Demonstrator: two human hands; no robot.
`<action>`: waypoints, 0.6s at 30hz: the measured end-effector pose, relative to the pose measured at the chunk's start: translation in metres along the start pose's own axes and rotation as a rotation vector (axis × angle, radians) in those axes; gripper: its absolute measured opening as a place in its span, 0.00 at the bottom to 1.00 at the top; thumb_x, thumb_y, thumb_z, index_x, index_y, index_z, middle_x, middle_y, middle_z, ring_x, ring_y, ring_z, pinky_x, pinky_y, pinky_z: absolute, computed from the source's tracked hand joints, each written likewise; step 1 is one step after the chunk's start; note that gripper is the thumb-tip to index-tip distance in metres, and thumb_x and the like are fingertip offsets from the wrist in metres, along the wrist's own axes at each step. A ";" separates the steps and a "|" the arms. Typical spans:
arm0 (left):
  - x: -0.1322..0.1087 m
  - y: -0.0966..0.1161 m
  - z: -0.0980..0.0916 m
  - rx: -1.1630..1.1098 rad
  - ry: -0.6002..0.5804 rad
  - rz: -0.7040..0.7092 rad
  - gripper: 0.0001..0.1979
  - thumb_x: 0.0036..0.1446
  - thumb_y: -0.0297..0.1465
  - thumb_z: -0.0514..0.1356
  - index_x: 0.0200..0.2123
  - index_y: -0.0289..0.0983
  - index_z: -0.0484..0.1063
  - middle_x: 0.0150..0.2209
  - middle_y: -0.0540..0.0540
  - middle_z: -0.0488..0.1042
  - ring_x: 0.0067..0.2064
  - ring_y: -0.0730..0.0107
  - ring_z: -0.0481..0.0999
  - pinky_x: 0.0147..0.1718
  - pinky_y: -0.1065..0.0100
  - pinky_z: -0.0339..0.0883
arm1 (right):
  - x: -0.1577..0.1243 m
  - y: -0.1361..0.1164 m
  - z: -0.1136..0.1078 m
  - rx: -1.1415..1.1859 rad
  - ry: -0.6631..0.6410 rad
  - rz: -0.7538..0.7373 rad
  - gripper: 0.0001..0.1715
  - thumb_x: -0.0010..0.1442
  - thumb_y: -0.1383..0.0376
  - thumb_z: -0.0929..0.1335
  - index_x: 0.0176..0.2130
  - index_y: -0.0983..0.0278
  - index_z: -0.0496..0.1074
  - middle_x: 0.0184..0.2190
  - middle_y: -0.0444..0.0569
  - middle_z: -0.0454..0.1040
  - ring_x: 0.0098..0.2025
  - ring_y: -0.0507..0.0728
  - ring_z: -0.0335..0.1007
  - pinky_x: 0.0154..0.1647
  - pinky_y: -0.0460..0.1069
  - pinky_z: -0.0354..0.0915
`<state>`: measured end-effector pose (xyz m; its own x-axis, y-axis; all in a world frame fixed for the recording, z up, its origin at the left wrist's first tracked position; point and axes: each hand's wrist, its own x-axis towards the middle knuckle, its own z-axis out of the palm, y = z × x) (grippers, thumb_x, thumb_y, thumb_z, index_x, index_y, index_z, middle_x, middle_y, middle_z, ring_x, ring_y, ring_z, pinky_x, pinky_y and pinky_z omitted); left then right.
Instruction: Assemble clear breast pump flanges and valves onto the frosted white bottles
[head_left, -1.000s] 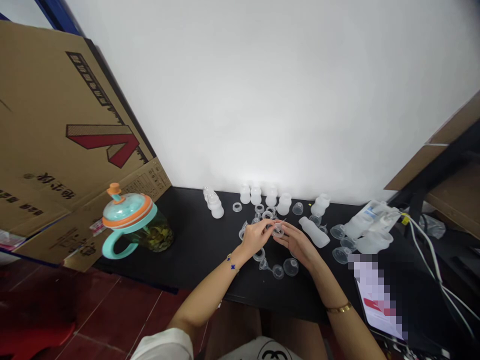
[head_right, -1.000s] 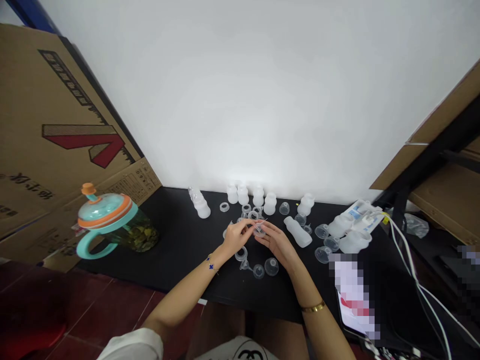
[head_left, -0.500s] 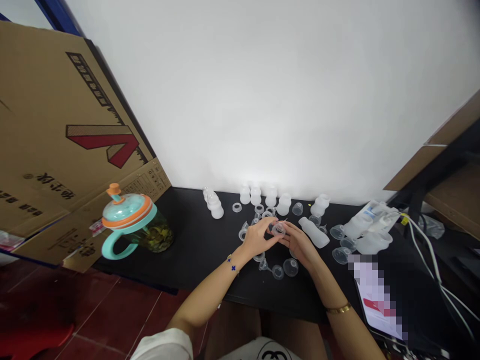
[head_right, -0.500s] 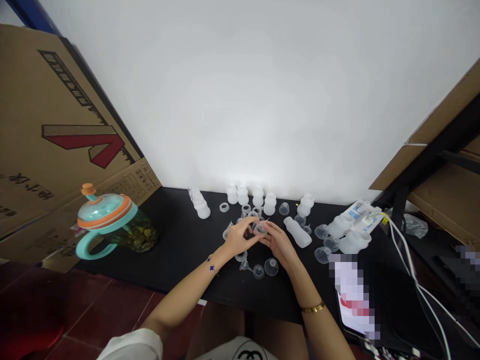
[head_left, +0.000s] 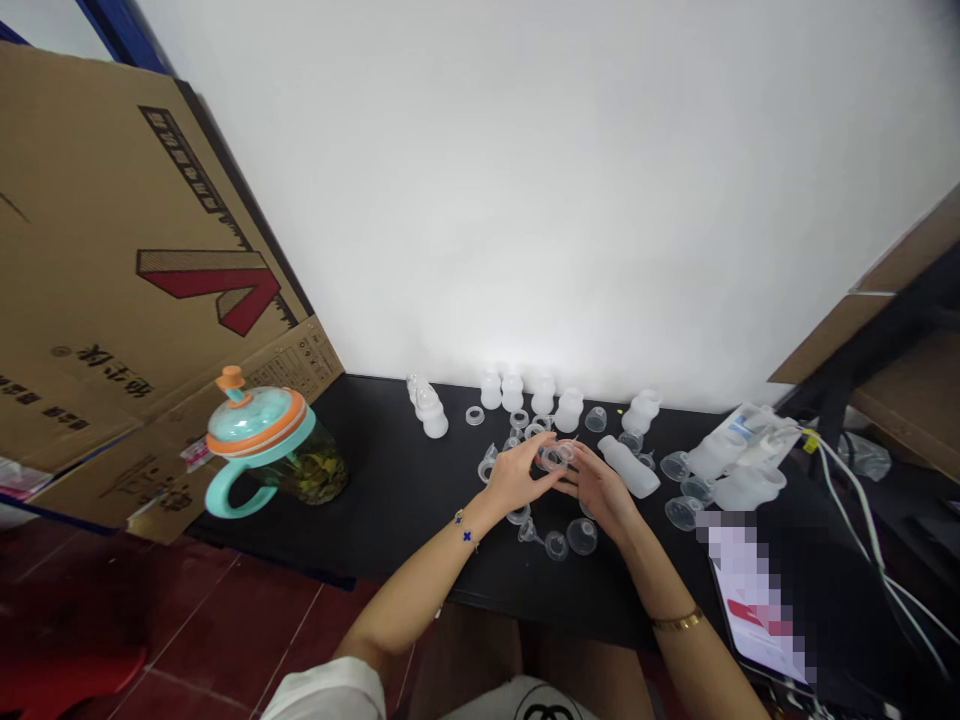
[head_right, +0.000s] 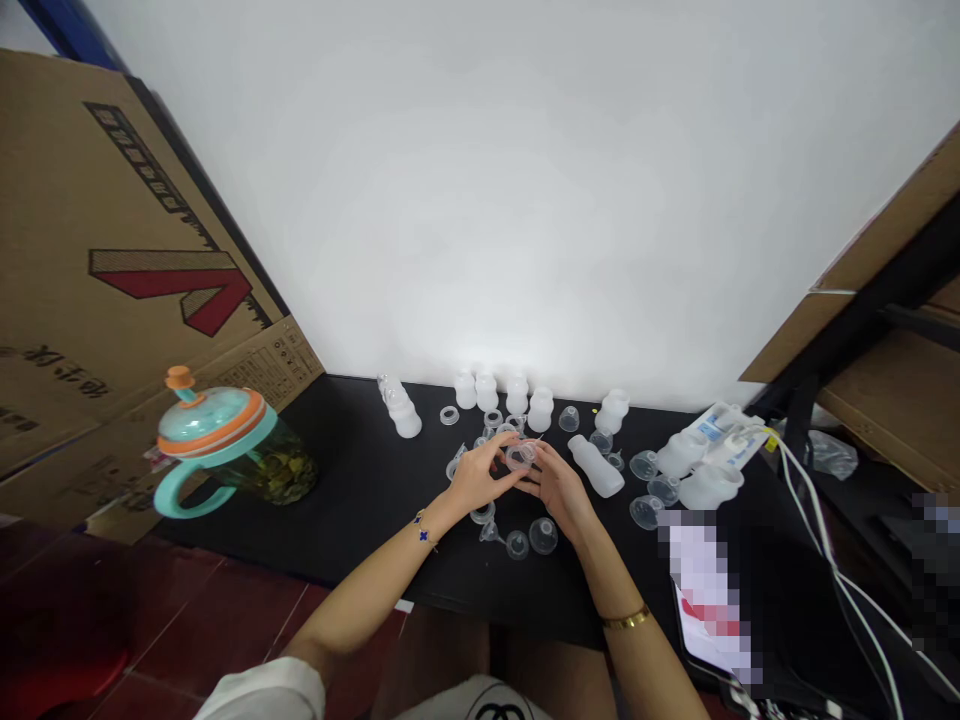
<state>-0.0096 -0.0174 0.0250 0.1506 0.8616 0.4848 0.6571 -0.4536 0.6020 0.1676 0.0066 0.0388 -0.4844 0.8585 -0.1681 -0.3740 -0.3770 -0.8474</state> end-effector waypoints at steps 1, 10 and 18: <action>0.000 0.000 0.000 0.002 0.011 0.006 0.28 0.59 0.36 0.63 0.62 0.44 0.62 0.54 0.44 0.76 0.43 0.65 0.80 0.40 0.66 0.76 | 0.000 0.000 0.000 0.010 0.004 -0.005 0.16 0.57 0.53 0.72 0.44 0.55 0.74 0.50 0.48 0.78 0.52 0.62 0.75 0.48 0.56 0.71; 0.001 0.000 0.000 0.019 0.063 0.027 0.25 0.59 0.37 0.63 0.60 0.45 0.65 0.50 0.48 0.78 0.36 0.70 0.79 0.38 0.69 0.75 | 0.003 0.001 -0.005 0.052 0.075 -0.080 0.14 0.58 0.53 0.72 0.42 0.56 0.74 0.56 0.49 0.76 0.61 0.63 0.68 0.54 0.58 0.69; 0.001 -0.006 -0.002 0.050 0.113 0.031 0.25 0.61 0.41 0.61 0.59 0.42 0.65 0.50 0.45 0.78 0.34 0.70 0.79 0.38 0.68 0.76 | 0.006 0.000 -0.012 0.112 0.192 -0.152 0.17 0.52 0.60 0.77 0.42 0.55 0.75 0.49 0.45 0.79 0.52 0.63 0.76 0.61 0.60 0.66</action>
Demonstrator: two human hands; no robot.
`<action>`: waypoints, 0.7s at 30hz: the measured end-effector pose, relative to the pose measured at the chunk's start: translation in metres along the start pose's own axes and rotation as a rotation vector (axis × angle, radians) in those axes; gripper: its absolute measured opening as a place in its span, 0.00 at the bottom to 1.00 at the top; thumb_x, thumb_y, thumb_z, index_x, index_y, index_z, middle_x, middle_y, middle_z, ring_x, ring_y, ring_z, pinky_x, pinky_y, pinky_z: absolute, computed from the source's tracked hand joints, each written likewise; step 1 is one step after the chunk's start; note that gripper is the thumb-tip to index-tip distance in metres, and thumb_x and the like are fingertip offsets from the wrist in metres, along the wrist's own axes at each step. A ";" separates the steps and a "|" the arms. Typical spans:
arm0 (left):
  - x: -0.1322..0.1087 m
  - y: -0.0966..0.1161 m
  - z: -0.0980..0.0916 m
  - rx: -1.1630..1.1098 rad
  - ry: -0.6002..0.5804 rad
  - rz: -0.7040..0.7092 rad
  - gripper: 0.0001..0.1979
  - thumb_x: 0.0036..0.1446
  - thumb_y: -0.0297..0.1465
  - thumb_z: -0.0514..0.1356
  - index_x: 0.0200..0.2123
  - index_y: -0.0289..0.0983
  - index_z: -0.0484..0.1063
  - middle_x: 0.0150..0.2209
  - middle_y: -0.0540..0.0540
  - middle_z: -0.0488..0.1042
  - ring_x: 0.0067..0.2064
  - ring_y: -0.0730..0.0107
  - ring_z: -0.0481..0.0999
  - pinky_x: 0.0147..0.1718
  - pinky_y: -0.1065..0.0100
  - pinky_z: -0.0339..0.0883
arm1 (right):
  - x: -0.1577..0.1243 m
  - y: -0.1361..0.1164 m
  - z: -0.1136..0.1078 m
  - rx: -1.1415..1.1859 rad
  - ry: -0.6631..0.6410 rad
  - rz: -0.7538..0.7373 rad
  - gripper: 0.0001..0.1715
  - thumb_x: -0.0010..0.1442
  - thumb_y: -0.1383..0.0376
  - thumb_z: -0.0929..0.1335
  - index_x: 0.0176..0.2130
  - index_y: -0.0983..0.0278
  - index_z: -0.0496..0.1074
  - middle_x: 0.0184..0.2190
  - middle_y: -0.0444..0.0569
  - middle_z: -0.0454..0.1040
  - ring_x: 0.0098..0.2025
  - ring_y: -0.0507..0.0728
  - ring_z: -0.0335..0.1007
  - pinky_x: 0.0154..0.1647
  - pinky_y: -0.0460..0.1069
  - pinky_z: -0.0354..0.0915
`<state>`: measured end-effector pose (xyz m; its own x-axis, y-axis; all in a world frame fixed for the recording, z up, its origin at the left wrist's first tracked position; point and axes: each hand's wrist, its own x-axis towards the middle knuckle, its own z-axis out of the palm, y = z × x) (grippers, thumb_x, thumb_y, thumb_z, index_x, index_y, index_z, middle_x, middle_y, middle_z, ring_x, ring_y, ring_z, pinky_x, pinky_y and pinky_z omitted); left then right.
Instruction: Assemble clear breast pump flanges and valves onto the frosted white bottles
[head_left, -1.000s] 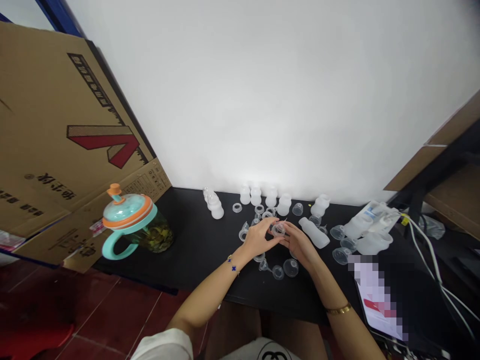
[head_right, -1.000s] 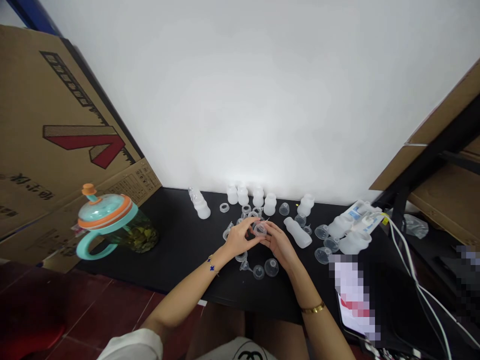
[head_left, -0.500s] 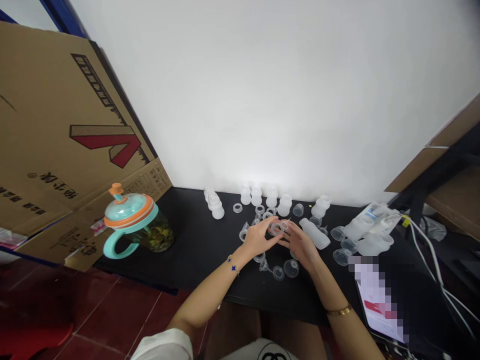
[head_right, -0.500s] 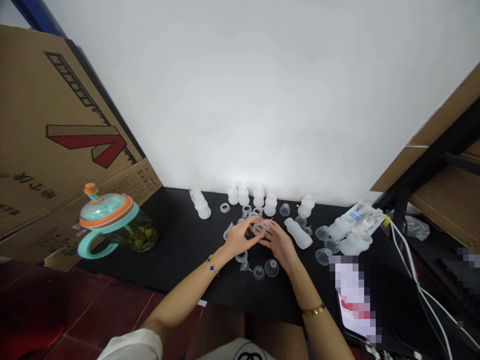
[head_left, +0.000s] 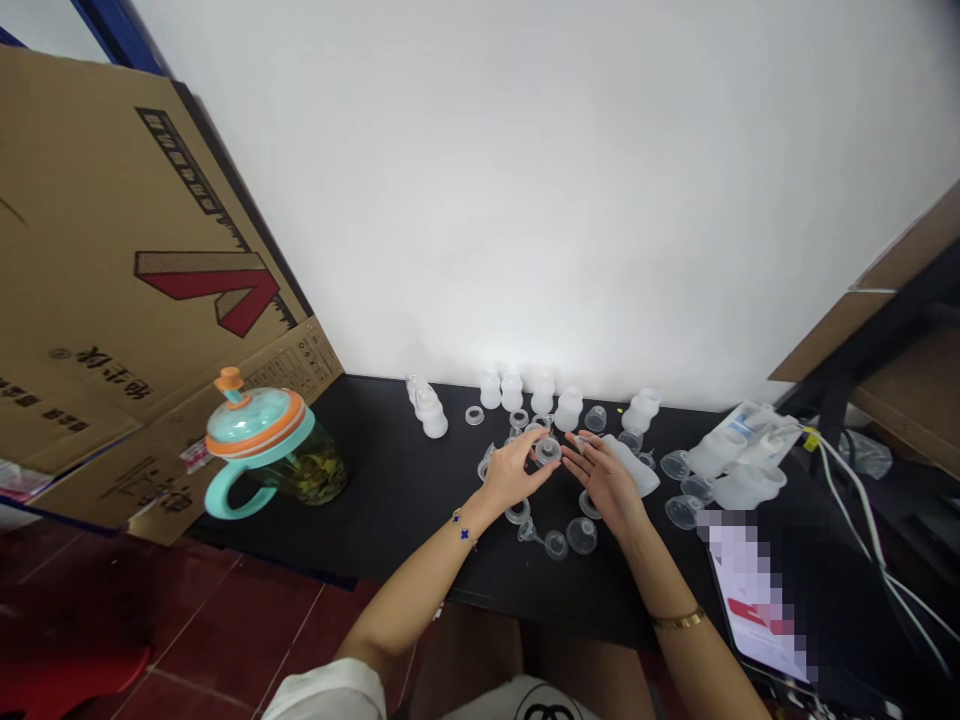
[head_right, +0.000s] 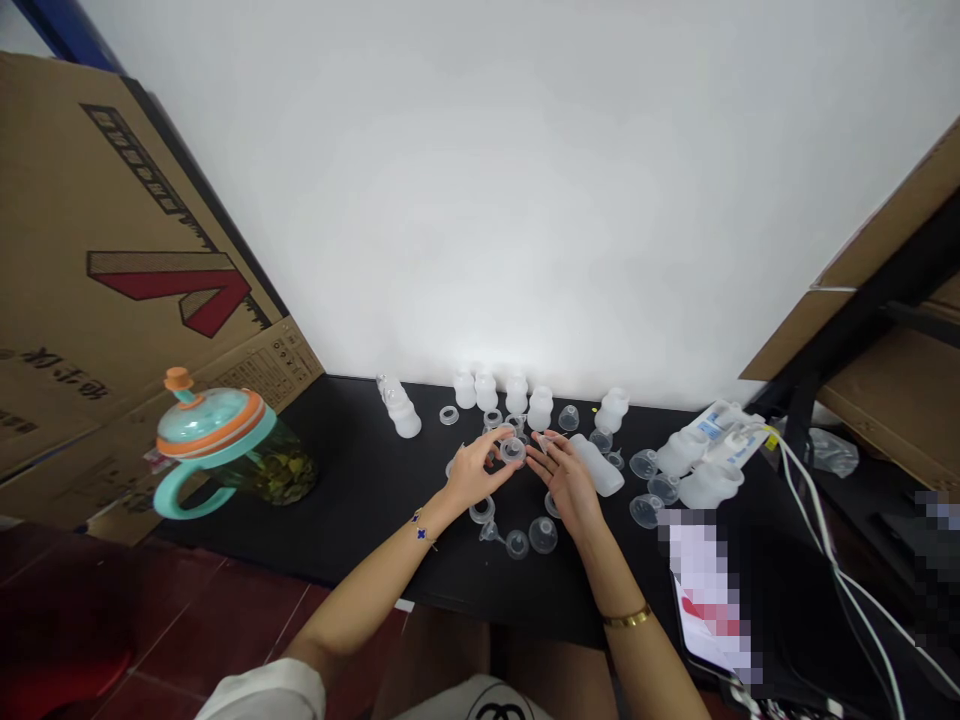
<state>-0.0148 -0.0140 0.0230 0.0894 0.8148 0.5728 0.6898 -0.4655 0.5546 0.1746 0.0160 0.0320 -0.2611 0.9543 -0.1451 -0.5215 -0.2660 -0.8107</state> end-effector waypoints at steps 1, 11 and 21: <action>0.000 0.000 0.000 0.000 0.002 0.002 0.24 0.61 0.41 0.61 0.59 0.42 0.65 0.50 0.45 0.78 0.34 0.70 0.79 0.38 0.68 0.76 | 0.000 0.000 0.000 -0.002 0.014 0.000 0.17 0.51 0.61 0.77 0.42 0.55 0.75 0.49 0.45 0.79 0.52 0.63 0.76 0.62 0.60 0.66; 0.000 -0.001 0.000 -0.002 0.018 0.033 0.24 0.61 0.41 0.61 0.58 0.42 0.65 0.48 0.47 0.78 0.33 0.70 0.78 0.36 0.67 0.77 | 0.006 0.003 -0.007 0.092 0.033 0.000 0.21 0.46 0.74 0.76 0.42 0.61 0.78 0.47 0.47 0.80 0.52 0.62 0.77 0.65 0.56 0.64; 0.001 -0.002 0.000 0.008 0.033 0.054 0.24 0.62 0.42 0.60 0.59 0.42 0.65 0.48 0.46 0.78 0.32 0.71 0.78 0.35 0.67 0.77 | 0.011 0.007 -0.015 0.209 0.050 0.040 0.22 0.53 0.78 0.70 0.46 0.62 0.76 0.49 0.51 0.80 0.55 0.62 0.75 0.62 0.59 0.67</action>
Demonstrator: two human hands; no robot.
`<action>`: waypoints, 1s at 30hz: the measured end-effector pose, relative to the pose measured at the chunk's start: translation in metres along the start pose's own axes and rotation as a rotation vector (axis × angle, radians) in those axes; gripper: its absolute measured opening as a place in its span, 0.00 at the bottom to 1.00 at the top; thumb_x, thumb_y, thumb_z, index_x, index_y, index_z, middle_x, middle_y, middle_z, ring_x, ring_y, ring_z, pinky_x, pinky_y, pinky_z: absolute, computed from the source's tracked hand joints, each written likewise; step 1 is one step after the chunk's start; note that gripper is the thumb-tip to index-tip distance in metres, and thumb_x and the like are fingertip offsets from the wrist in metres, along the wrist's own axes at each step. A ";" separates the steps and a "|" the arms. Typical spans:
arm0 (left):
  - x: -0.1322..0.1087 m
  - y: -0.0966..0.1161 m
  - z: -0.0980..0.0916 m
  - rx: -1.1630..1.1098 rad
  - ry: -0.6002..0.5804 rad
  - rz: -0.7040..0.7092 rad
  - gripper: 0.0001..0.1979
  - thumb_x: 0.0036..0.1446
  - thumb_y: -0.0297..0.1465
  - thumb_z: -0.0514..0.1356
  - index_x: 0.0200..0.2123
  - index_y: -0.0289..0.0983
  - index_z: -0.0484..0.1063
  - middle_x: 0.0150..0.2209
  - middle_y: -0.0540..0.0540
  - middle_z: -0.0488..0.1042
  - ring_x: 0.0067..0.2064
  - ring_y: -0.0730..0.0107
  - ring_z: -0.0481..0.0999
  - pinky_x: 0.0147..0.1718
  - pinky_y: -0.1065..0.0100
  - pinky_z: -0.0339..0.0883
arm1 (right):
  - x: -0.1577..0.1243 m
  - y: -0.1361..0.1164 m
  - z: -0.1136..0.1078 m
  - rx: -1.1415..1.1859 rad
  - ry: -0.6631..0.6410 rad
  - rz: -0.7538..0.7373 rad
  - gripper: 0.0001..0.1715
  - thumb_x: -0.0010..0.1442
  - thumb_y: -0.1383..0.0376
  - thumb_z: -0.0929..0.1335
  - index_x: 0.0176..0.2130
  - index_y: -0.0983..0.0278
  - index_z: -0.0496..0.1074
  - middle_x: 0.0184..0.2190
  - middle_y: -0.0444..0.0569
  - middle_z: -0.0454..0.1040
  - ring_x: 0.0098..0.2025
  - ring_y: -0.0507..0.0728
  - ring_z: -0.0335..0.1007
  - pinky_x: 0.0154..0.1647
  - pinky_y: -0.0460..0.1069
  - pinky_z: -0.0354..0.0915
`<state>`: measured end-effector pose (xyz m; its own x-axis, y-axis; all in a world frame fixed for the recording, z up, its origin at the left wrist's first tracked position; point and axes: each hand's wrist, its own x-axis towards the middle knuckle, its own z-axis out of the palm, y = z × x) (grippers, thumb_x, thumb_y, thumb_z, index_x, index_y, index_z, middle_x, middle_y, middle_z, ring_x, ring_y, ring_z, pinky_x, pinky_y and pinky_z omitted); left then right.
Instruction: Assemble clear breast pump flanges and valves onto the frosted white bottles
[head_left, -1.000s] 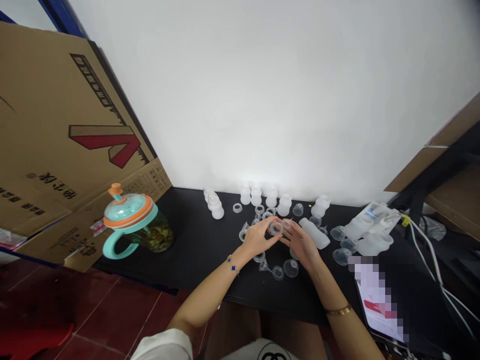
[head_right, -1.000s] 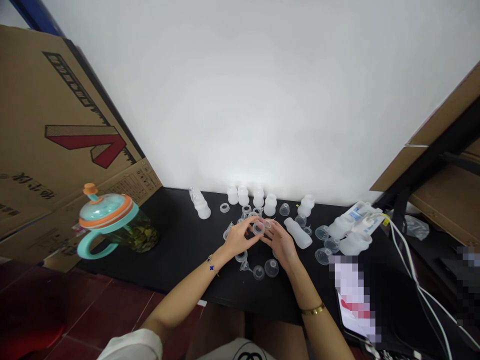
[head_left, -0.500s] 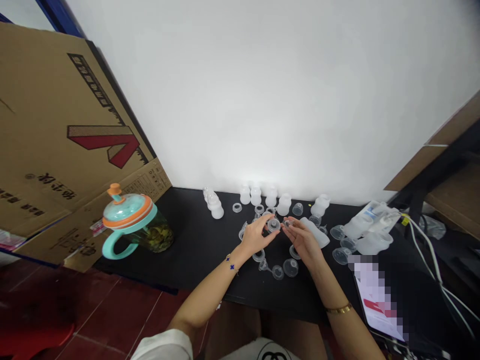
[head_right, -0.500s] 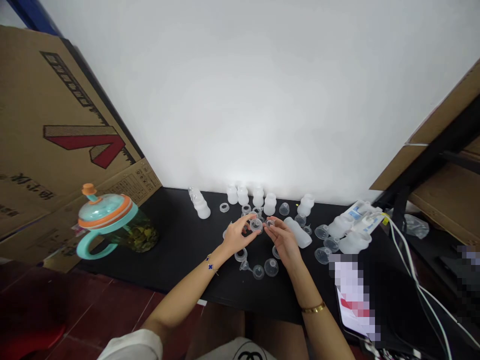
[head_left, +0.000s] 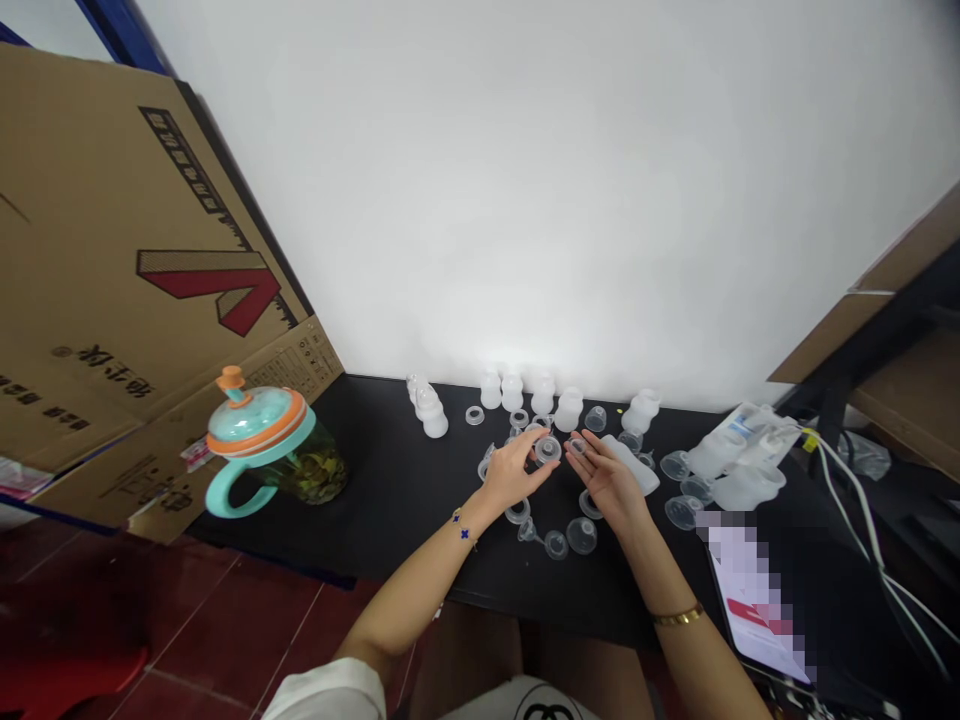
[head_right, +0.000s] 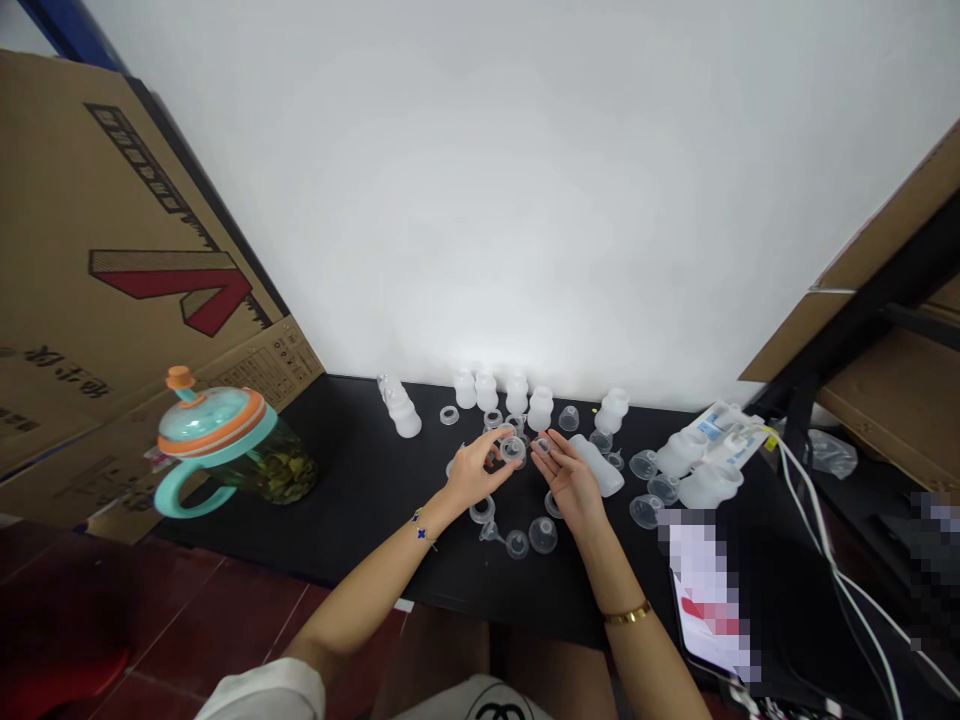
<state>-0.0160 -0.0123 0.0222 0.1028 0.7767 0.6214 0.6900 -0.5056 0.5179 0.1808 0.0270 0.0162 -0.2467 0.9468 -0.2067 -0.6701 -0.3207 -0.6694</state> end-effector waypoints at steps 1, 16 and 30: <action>0.000 0.000 0.000 0.004 0.003 0.005 0.24 0.62 0.42 0.60 0.59 0.42 0.65 0.48 0.46 0.78 0.32 0.71 0.78 0.35 0.67 0.78 | 0.000 0.000 0.000 0.000 0.003 0.004 0.22 0.53 0.78 0.70 0.46 0.63 0.75 0.48 0.52 0.80 0.54 0.62 0.75 0.62 0.59 0.67; 0.001 0.002 -0.002 0.029 0.020 0.046 0.21 0.64 0.43 0.58 0.58 0.42 0.69 0.51 0.43 0.76 0.31 0.73 0.78 0.33 0.69 0.77 | -0.003 -0.002 0.002 0.017 0.012 0.027 0.21 0.54 0.77 0.68 0.48 0.67 0.75 0.49 0.57 0.80 0.53 0.61 0.76 0.62 0.56 0.67; 0.002 0.005 -0.004 0.033 -0.014 -0.011 0.20 0.64 0.44 0.58 0.54 0.41 0.70 0.53 0.43 0.74 0.31 0.73 0.77 0.34 0.69 0.76 | -0.003 -0.003 0.004 0.051 0.044 0.047 0.17 0.57 0.73 0.67 0.47 0.66 0.74 0.45 0.57 0.81 0.53 0.63 0.76 0.59 0.59 0.69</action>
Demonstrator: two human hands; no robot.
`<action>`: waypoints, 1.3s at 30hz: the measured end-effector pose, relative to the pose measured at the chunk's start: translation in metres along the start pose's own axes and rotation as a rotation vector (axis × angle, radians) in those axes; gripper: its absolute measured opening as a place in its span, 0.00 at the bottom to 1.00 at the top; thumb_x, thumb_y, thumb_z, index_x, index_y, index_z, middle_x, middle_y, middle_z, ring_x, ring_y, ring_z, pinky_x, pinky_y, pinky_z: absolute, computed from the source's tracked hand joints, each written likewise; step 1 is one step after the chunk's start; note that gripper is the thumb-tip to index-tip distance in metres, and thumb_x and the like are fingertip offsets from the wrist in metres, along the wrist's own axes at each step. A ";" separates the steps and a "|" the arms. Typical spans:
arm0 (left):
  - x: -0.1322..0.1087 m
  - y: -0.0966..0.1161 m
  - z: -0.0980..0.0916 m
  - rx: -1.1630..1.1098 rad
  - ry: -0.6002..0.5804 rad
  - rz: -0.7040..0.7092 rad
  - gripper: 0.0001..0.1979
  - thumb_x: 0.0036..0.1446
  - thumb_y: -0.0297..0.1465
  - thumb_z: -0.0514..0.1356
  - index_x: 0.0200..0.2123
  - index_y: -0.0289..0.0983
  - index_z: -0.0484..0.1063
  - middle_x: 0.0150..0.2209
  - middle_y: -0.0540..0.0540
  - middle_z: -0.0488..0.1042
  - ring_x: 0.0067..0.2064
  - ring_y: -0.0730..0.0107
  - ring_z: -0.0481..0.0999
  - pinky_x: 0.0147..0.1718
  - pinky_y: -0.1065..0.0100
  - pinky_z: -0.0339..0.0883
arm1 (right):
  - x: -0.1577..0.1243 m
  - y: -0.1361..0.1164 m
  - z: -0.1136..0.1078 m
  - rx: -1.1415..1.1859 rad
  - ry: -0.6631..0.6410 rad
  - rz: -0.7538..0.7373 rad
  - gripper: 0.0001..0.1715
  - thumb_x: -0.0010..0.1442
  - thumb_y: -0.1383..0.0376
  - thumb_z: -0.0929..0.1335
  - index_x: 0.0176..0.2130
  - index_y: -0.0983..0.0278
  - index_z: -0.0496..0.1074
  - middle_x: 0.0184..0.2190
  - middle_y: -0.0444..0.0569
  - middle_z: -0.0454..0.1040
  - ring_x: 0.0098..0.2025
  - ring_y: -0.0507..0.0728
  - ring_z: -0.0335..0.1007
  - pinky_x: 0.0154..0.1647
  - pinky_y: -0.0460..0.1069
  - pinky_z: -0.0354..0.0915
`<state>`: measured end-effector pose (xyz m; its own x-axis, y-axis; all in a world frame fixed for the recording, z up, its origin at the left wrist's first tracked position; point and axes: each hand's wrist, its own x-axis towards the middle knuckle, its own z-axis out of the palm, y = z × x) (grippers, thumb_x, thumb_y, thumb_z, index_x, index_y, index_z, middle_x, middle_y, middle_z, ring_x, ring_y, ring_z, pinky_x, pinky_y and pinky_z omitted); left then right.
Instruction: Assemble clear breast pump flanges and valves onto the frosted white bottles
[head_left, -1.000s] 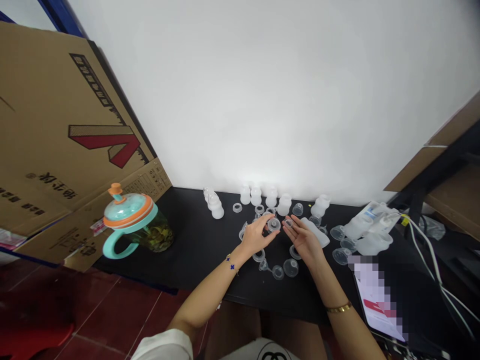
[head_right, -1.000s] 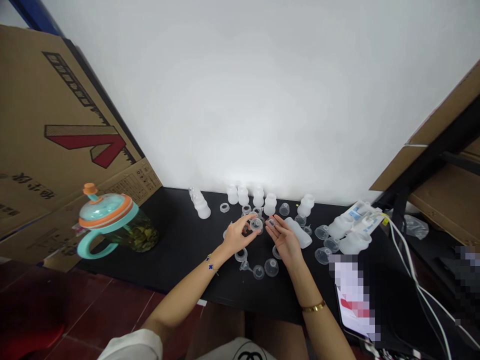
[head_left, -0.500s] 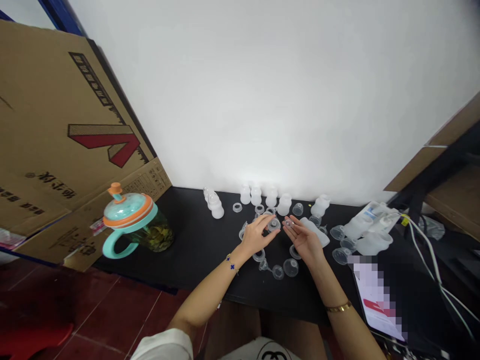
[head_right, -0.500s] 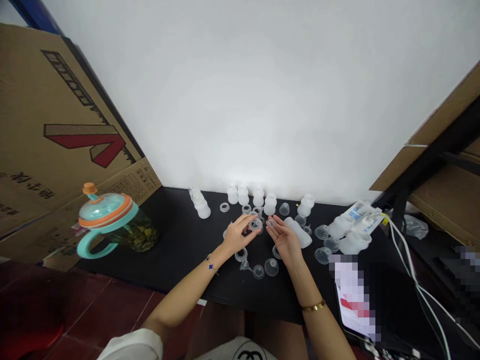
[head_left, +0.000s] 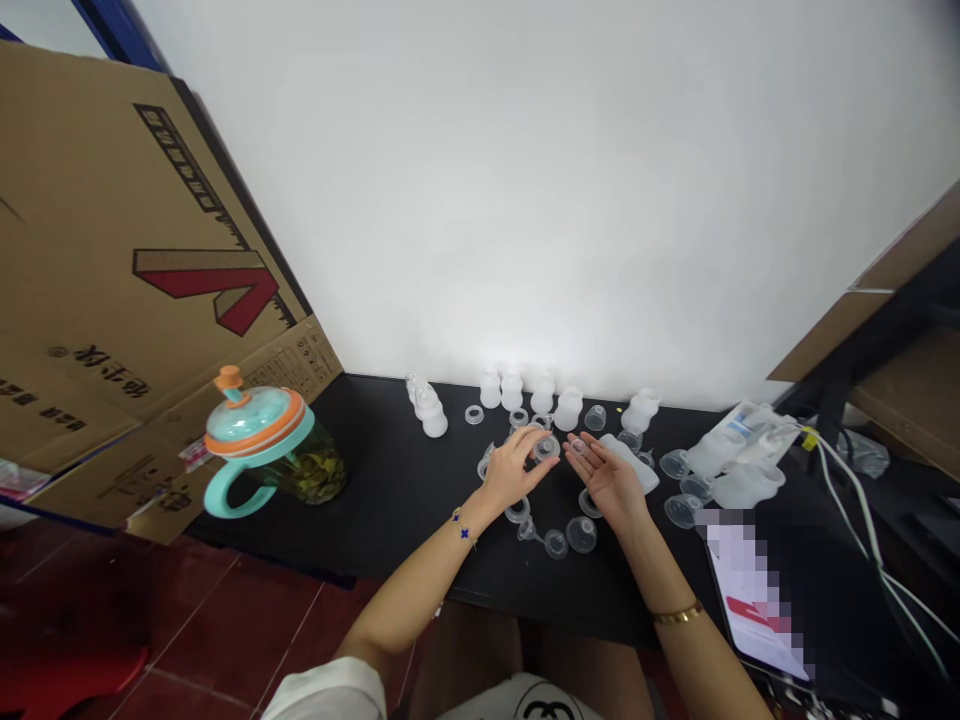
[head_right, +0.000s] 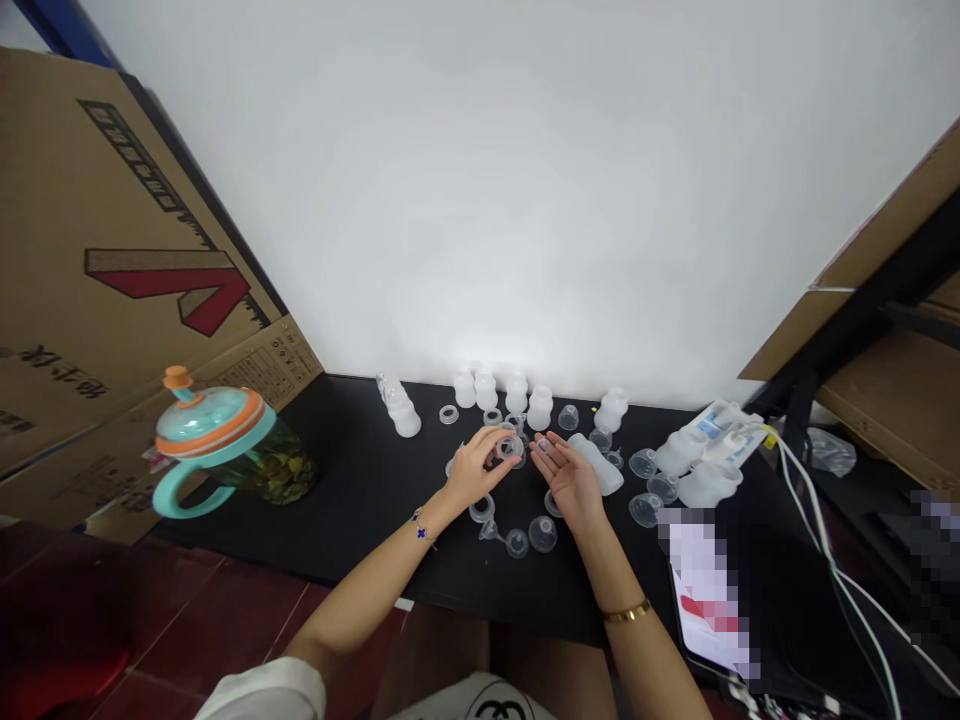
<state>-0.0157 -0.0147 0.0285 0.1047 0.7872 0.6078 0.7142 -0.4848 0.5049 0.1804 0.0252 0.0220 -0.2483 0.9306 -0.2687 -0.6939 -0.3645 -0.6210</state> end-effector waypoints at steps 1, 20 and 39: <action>0.000 0.000 0.000 -0.005 0.004 0.000 0.20 0.63 0.44 0.59 0.54 0.42 0.71 0.52 0.43 0.75 0.31 0.73 0.77 0.35 0.69 0.76 | 0.000 0.000 0.000 0.004 0.002 0.008 0.17 0.57 0.74 0.67 0.47 0.65 0.74 0.45 0.57 0.81 0.53 0.63 0.76 0.60 0.59 0.69; 0.000 -0.002 0.002 -0.028 0.071 0.046 0.19 0.63 0.42 0.60 0.54 0.42 0.70 0.53 0.43 0.76 0.45 0.65 0.81 0.31 0.69 0.78 | -0.002 -0.003 0.003 0.007 0.029 0.053 0.18 0.65 0.66 0.63 0.53 0.63 0.73 0.50 0.55 0.78 0.54 0.61 0.75 0.61 0.59 0.68; 0.003 0.000 -0.004 0.075 0.191 0.094 0.18 0.61 0.43 0.62 0.52 0.44 0.75 0.48 0.43 0.78 0.50 0.58 0.77 0.52 0.55 0.70 | -0.019 -0.002 0.025 0.033 -0.191 0.221 0.27 0.66 0.52 0.65 0.59 0.64 0.68 0.57 0.60 0.72 0.60 0.64 0.69 0.58 0.62 0.68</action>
<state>-0.0181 -0.0140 0.0334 0.0451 0.6502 0.7585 0.7578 -0.5169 0.3981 0.1698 0.0091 0.0465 -0.5168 0.8190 -0.2495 -0.6296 -0.5610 -0.5375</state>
